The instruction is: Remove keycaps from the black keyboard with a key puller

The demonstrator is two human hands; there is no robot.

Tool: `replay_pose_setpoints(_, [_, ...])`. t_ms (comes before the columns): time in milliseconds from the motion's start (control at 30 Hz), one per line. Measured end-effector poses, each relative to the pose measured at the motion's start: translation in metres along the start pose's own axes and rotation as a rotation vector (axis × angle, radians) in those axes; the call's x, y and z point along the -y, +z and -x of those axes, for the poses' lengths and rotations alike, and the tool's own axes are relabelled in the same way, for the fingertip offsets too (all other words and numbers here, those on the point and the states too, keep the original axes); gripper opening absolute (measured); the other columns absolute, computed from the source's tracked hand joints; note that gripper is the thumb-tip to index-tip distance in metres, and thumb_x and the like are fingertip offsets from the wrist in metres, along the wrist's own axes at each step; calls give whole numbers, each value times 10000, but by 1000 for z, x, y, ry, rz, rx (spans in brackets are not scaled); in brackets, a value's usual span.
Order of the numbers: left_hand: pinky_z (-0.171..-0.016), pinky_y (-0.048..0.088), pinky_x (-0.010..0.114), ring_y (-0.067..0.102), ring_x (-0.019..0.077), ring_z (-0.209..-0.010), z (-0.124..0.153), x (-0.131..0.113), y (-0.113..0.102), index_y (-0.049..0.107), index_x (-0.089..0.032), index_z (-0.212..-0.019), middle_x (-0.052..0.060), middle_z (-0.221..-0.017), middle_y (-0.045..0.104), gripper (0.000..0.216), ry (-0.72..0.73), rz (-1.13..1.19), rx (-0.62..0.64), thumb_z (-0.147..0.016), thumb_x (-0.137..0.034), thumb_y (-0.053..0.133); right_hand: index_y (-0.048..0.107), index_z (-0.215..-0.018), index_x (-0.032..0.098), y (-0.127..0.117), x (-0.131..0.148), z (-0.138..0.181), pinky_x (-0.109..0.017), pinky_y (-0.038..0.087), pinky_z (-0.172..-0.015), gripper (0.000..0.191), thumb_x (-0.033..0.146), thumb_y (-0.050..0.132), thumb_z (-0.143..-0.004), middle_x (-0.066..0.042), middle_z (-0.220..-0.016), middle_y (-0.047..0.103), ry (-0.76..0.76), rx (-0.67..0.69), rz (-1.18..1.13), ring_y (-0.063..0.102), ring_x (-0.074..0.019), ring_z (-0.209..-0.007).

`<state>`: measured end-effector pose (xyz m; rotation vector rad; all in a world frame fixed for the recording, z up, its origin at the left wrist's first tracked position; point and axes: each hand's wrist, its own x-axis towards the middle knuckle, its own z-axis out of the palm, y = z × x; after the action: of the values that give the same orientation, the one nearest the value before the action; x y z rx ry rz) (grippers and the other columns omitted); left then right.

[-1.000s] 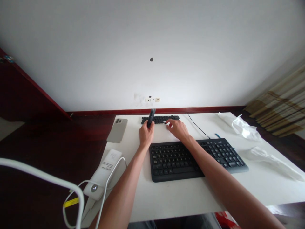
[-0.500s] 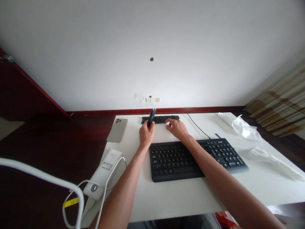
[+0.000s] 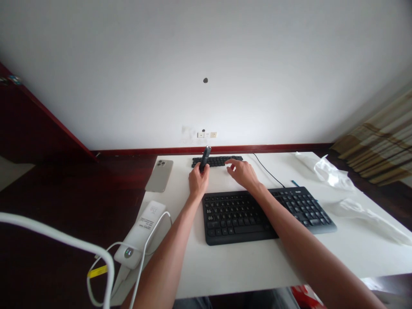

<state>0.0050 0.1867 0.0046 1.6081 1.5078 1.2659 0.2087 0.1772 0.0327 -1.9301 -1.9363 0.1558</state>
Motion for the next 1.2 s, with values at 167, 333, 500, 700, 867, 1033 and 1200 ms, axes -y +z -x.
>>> replay_pose_setpoints(167, [-621,381,261,588,184,-600,4,-8,-1,605,-227,-813,-2,-639,605,259,38,-39,35,-987,-416,572,780,-1133,283,-19,-4,12,-294,482,-754,257,306,636,-921,0,-879,778,-4,-25,-165,686,-175,-723])
replay_pose_setpoints(333, [-628,394,264,654,197,-615,15,-30,-9,638,-231,-872,11,-661,669,210,193,-195,157,-995,-391,577,752,-1199,265,-34,-1,46,-290,497,-697,319,373,675,-909,-10,-890,745,-54,59,-454,620,-153,-661])
replay_pose_setpoints(500, [-636,411,286,714,244,-705,39,-55,-7,648,-263,-1008,33,-794,747,91,387,-343,367,-972,-337,611,674,-1268,214,-37,7,82,-285,493,-655,461,494,736,-907,-34,-941,721,-82,205,-935,598,-164,-715])
replay_pose_setpoints(700, [-604,391,273,649,199,-612,61,-70,1,604,-283,-1110,-28,-708,671,146,427,-277,515,-964,-293,604,711,-1089,198,-46,-5,110,-287,458,-643,358,522,704,-936,4,-749,616,19,19,-1047,537,-156,-670])
replay_pose_setpoints(867, [-610,401,264,585,168,-578,67,-76,1,641,-283,-1118,-56,-644,600,186,449,-167,608,-993,-412,591,673,-1039,207,-44,-28,130,-299,480,-659,361,553,692,-937,13,-695,587,167,-140,-1089,555,-164,-659])
replay_pose_setpoints(1033, [-667,456,265,651,180,-681,77,-81,5,718,-263,-942,10,-793,730,291,427,10,736,-1049,-387,478,645,-1059,216,-34,-40,142,-323,536,-665,402,567,749,-891,4,-746,631,323,-226,-1309,608,-174,-666])
replay_pose_setpoints(1200, [-625,425,264,594,171,-611,84,-86,7,718,-241,-883,-1,-694,677,356,405,0,796,-1054,-425,465,641,-1083,221,-33,-42,152,-326,576,-709,417,557,781,-878,-1,-753,666,300,-238,-1304,647,-171,-686])
